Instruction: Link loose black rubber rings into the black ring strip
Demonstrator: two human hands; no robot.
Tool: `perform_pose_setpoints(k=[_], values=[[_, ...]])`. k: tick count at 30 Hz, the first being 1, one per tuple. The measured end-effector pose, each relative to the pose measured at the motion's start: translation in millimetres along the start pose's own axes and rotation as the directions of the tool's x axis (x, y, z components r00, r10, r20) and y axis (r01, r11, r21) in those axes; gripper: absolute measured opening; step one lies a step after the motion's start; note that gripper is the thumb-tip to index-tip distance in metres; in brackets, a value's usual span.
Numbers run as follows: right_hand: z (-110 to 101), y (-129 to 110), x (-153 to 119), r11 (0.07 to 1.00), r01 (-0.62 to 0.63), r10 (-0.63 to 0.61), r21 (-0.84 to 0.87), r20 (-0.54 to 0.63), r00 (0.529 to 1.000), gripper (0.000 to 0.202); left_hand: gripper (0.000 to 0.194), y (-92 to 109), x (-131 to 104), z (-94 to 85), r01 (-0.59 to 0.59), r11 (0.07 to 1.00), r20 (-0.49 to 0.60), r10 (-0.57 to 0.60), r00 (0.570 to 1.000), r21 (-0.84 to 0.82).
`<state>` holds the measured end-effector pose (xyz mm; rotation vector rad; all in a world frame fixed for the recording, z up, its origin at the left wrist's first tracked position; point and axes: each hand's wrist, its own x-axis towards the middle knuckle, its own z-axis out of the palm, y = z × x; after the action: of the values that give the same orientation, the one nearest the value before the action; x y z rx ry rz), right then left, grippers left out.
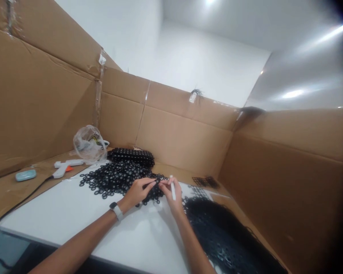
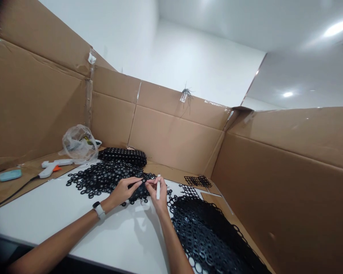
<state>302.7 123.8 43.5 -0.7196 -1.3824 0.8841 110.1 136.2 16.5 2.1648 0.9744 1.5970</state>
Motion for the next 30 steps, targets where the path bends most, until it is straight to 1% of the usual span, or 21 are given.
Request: perform_pose_setpoints(k=[7,11,15,21,25,30], values=[[2.1,-6.4,-4.2,0.999,-0.012,0.010,0.044,0.062,0.998,0.042,0.031,-4.3,0.5,-2.1,-0.006,1.000,0.047,0.007,0.999,-0.007],[1.4,-6.2,-3.2,0.998,-0.052,0.049,0.042,0.086,0.995,0.046,0.032,-2.3,1.8,-3.5,-0.005,1.000,0.062,0.006,0.998,-0.010],[-1.3,-4.7,-1.5,0.997,-0.075,0.074,0.007,0.100,0.992,0.047,0.031,0.8,2.7,-5.0,-0.006,1.000,0.074,0.007,0.997,-0.015],[-5.8,-4.2,-1.9,0.996,-0.022,0.034,-0.086,0.132,0.991,0.041,0.031,1.6,3.0,-6.1,-0.007,1.000,0.091,0.007,0.996,-0.009],[-6.9,-3.8,-1.8,0.989,-0.011,0.030,-0.146,0.126,0.992,0.038,0.028,1.3,2.4,-5.6,-0.009,1.000,0.071,0.008,0.997,0.010],[-2.3,-3.8,-3.0,0.996,-0.068,0.073,-0.059,0.093,0.993,0.037,0.021,2.4,2.1,-6.1,-0.008,0.999,-0.002,0.008,1.000,0.038]])
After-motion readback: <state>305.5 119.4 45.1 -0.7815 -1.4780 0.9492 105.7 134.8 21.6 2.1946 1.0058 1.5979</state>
